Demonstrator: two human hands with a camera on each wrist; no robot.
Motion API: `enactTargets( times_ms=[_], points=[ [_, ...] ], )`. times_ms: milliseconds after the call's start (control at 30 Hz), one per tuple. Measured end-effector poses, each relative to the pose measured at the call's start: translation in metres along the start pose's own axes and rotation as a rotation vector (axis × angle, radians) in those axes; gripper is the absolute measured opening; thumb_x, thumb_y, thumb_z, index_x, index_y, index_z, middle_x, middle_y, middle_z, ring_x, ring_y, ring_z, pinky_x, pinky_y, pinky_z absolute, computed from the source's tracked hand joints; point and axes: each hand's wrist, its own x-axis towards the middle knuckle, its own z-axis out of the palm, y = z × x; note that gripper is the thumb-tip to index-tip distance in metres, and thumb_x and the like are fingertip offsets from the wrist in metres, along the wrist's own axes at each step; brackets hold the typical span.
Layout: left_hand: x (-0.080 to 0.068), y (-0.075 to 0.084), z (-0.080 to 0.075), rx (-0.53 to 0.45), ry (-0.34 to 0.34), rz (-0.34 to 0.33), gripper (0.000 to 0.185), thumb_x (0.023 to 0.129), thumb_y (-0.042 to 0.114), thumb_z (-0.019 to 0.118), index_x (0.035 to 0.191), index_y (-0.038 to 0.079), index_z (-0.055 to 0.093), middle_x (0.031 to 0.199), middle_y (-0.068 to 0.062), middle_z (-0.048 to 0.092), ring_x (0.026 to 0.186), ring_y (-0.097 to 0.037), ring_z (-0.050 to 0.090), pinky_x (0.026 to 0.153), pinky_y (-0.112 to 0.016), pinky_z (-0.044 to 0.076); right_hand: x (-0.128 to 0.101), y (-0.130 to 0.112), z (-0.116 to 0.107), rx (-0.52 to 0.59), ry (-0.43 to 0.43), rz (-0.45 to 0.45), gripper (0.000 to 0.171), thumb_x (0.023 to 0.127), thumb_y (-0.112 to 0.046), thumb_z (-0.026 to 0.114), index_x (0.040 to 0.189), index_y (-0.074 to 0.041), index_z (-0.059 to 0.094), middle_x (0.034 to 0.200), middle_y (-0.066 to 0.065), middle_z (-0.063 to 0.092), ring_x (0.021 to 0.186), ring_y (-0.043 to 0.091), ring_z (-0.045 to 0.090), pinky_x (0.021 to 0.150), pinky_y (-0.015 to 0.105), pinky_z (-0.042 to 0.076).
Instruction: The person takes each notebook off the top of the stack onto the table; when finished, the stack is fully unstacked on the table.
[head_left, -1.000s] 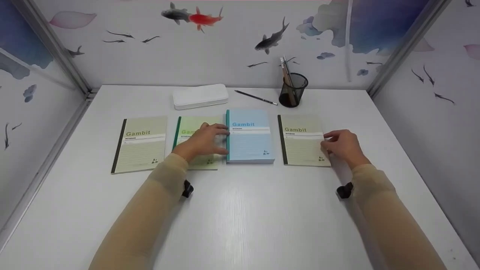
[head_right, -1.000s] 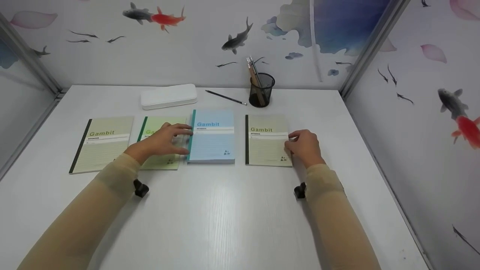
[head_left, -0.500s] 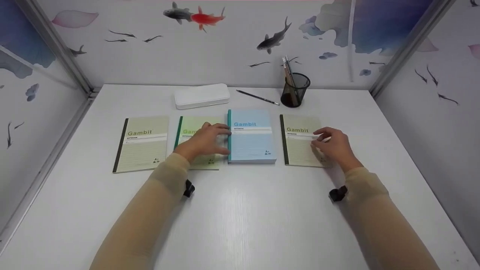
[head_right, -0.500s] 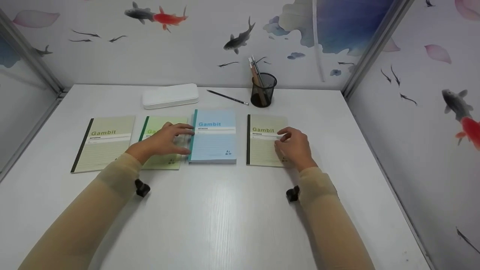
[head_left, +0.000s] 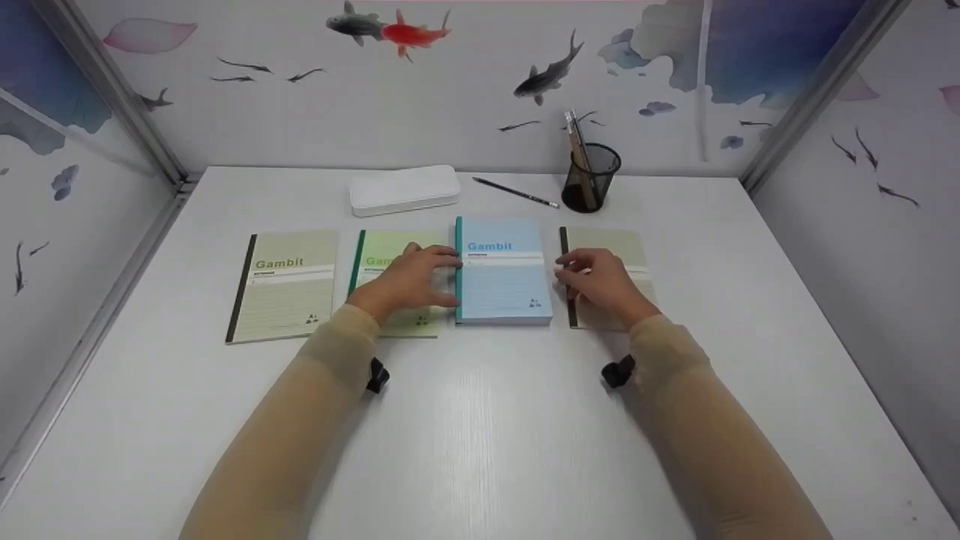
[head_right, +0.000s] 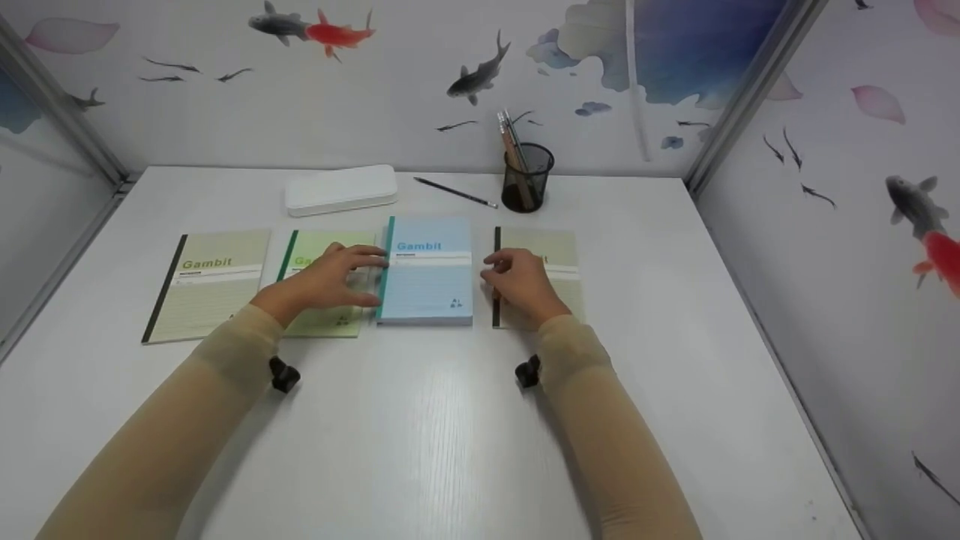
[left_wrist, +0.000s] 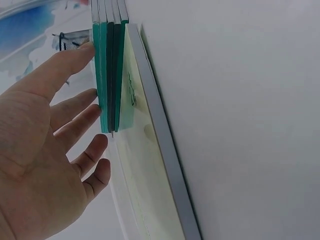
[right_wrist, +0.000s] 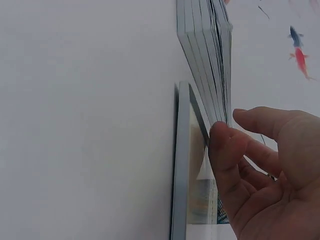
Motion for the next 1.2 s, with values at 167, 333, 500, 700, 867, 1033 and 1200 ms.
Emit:
enactTargets(
  times_ms=[167, 333, 500, 700, 867, 1033, 1200],
  points=[
    [0.0, -0.001, -0.001, -0.001, 0.008, 0.018, 0.071, 0.087, 0.043, 0.083, 0.15, 0.022, 0.056, 0.164, 0.005, 0.041, 0.144, -0.029, 0.034, 0.118, -0.051, 0.038, 0.007, -0.011, 0.011, 0.062, -0.018, 0.019, 0.036, 0.101, -0.028, 0.067, 0.134, -0.014, 0.064, 0.115, 0.01, 0.066, 0.089, 0.024, 0.069, 0.072, 0.029, 0.057],
    [-0.001, -0.002, 0.001, -0.015, 0.009, 0.012, 0.071, 0.087, 0.043, 0.083, 0.15, 0.023, 0.056, 0.164, 0.006, 0.041, 0.144, -0.028, 0.033, 0.118, -0.05, 0.038, 0.012, -0.014, 0.018, 0.065, -0.01, 0.017, 0.042, 0.099, -0.03, 0.068, 0.136, -0.011, 0.063, 0.113, 0.011, 0.066, 0.086, 0.022, 0.071, 0.071, 0.03, 0.058],
    [-0.003, -0.002, 0.002, -0.021, 0.014, -0.014, 0.071, 0.087, 0.043, 0.083, 0.15, 0.026, 0.055, 0.164, 0.008, 0.04, 0.141, -0.025, 0.034, 0.117, -0.048, 0.04, 0.016, -0.016, 0.021, 0.066, -0.006, 0.026, 0.049, 0.098, -0.032, 0.071, 0.14, -0.01, 0.06, 0.115, 0.011, 0.068, 0.084, 0.022, 0.07, 0.07, 0.029, 0.058],
    [-0.002, -0.001, 0.004, -0.066, 0.022, -0.018, 0.072, 0.087, 0.042, 0.083, 0.151, 0.025, 0.055, 0.163, 0.01, 0.041, 0.142, -0.023, 0.033, 0.119, -0.047, 0.038, 0.017, -0.019, 0.019, 0.015, -0.007, 0.022, 0.046, 0.098, -0.029, 0.071, 0.138, -0.009, 0.061, 0.115, 0.011, 0.069, 0.086, 0.021, 0.069, 0.072, 0.028, 0.057],
    [0.0, -0.001, 0.005, -0.075, 0.029, 0.006, 0.075, 0.087, 0.042, 0.083, 0.152, 0.02, 0.053, 0.163, 0.007, 0.042, 0.141, -0.024, 0.034, 0.118, -0.046, 0.038, 0.017, -0.018, 0.017, -0.011, -0.009, 0.004, 0.042, 0.098, -0.025, 0.071, 0.136, -0.007, 0.062, 0.113, 0.012, 0.069, 0.083, 0.018, 0.067, 0.071, 0.027, 0.056],
    [-0.001, -0.001, 0.002, -0.064, 0.038, 0.028, 0.074, 0.088, 0.041, 0.082, 0.152, 0.015, 0.054, 0.163, 0.004, 0.043, 0.142, -0.025, 0.033, 0.119, -0.046, 0.038, 0.018, -0.019, 0.017, 0.038, -0.006, 0.0, 0.04, 0.099, -0.021, 0.07, 0.135, -0.006, 0.063, 0.115, 0.012, 0.068, 0.087, 0.018, 0.067, 0.073, 0.027, 0.057],
    [-0.001, 0.0, 0.002, -0.095, 0.038, 0.011, 0.074, 0.09, 0.041, 0.08, 0.153, 0.013, 0.052, 0.163, 0.002, 0.043, 0.141, -0.025, 0.033, 0.119, -0.045, 0.037, 0.019, -0.019, 0.016, 0.099, -0.016, 0.049, 0.04, 0.099, -0.018, 0.069, 0.137, -0.007, 0.061, 0.118, 0.011, 0.064, 0.092, 0.02, 0.066, 0.079, 0.028, 0.058]
  ],
)
